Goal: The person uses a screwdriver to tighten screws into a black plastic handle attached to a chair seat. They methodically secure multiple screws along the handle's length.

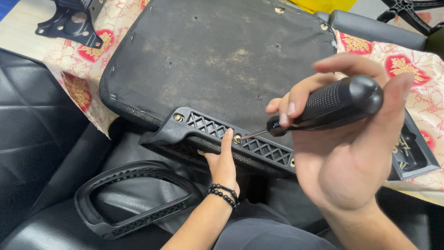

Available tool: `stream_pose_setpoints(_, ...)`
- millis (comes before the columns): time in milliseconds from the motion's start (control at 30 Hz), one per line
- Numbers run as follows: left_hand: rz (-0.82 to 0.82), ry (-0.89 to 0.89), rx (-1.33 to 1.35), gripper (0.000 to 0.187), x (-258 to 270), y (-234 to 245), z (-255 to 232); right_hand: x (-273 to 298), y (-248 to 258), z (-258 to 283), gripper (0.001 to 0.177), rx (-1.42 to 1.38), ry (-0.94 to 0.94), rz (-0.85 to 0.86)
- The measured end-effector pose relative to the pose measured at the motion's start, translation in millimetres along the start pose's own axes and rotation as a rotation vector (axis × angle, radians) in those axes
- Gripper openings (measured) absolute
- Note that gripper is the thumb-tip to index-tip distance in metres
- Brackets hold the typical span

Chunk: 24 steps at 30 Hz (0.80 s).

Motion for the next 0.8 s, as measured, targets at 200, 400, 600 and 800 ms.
stream_pose_setpoints(200,0.012,0.02,-0.001,0.104,1,0,0,4,-1,2,0.06,0.122,0.046,0.015)
stream_pose_setpoints(400,0.026,0.023,0.048,0.105,3,-2,-5,17,-10,13,0.064,0.263,0.042,-0.023)
stream_pose_setpoints(600,0.018,0.072,0.045,0.102,4,-2,-2,21,-20,13,0.068,0.33,0.065,-0.082)
stream_pose_setpoints(800,0.081,0.098,0.263,0.099,8,-6,8,26,-11,9,0.07,0.287,0.043,-0.136)
Point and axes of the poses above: each hand's wrist, its own x-axis away from the middle knuckle, its own y-axis out of the back of the hand, z = x × y, the point moved 7 cm from there along -x, towards the middle knuckle, and after that the axes turned 13 degrees about -y, right-handed, at the moved point
